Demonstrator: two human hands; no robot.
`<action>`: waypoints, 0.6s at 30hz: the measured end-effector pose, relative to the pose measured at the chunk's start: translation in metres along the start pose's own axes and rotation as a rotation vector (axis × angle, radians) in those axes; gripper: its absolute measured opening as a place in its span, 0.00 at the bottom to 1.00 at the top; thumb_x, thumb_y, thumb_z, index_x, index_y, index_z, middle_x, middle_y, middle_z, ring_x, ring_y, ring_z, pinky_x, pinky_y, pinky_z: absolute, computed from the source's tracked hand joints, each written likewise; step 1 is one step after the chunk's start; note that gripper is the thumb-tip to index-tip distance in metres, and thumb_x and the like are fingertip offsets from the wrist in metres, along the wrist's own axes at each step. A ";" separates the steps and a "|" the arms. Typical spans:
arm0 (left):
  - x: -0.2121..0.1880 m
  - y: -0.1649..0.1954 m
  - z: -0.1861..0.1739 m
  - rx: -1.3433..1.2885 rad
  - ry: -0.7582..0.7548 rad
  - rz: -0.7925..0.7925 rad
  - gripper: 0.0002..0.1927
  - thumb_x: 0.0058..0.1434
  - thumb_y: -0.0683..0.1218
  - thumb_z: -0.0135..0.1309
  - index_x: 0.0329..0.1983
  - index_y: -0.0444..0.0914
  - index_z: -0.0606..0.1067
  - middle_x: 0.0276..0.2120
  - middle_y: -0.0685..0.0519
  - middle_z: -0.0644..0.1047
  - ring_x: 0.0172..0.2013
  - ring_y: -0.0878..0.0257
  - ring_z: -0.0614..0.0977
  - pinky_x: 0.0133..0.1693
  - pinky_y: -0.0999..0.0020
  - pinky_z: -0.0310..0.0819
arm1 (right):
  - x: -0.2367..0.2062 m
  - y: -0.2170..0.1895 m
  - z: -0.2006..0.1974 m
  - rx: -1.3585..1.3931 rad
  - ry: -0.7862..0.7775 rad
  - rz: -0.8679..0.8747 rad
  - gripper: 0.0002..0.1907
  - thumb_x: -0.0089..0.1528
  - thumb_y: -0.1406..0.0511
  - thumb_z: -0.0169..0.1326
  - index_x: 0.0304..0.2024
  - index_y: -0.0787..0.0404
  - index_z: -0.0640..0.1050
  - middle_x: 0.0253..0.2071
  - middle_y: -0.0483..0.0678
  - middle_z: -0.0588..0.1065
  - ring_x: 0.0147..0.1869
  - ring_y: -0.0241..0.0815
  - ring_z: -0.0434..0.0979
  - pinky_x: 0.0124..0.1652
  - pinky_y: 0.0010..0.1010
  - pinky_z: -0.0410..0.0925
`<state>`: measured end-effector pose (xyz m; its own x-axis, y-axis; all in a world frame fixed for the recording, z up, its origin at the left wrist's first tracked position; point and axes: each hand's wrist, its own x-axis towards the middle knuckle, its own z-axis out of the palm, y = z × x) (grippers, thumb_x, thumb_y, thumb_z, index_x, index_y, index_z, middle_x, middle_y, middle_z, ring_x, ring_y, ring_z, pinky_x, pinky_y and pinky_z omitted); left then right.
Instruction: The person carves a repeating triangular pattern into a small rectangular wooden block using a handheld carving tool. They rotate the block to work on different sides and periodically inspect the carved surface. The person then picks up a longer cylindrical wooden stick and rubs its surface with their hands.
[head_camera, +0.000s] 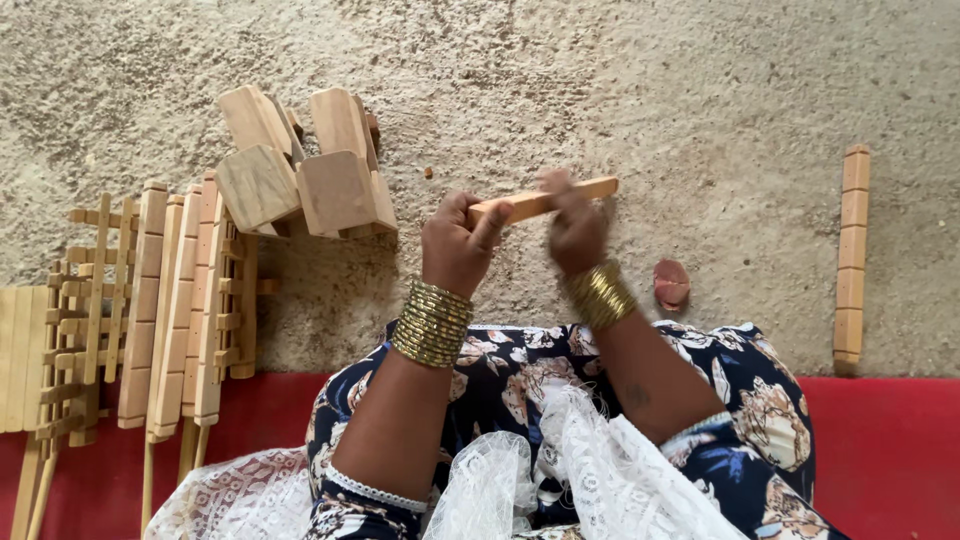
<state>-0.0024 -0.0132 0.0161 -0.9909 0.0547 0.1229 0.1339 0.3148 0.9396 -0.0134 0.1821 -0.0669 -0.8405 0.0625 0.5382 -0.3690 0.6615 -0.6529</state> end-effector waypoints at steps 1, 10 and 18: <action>0.002 -0.003 -0.001 0.059 0.010 -0.024 0.31 0.60 0.70 0.51 0.32 0.37 0.72 0.20 0.54 0.77 0.21 0.69 0.80 0.20 0.77 0.76 | -0.005 -0.025 0.008 0.048 0.034 -0.189 0.17 0.70 0.78 0.40 0.58 0.65 0.74 0.60 0.57 0.74 0.64 0.50 0.78 0.57 0.30 0.79; 0.004 -0.007 0.003 -0.297 0.115 -0.336 0.26 0.60 0.65 0.55 0.34 0.36 0.72 0.23 0.52 0.81 0.20 0.70 0.81 0.21 0.77 0.76 | 0.001 -0.008 -0.003 -0.096 -0.208 0.483 0.26 0.67 0.77 0.35 0.66 0.60 0.67 0.71 0.53 0.65 0.56 0.45 0.78 0.39 0.38 0.73; 0.004 0.002 0.004 -0.251 0.053 -0.270 0.26 0.61 0.64 0.54 0.36 0.36 0.71 0.24 0.54 0.79 0.21 0.70 0.82 0.22 0.78 0.80 | -0.002 0.048 -0.017 -0.159 -0.041 0.430 0.30 0.58 0.82 0.36 0.61 0.69 0.72 0.66 0.63 0.67 0.72 0.53 0.65 0.66 0.36 0.65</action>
<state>-0.0056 -0.0084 0.0170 -0.9902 -0.0497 -0.1304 -0.1336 0.0683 0.9887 -0.0233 0.2263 -0.0904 -0.9199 0.3295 0.2127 0.0801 0.6887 -0.7206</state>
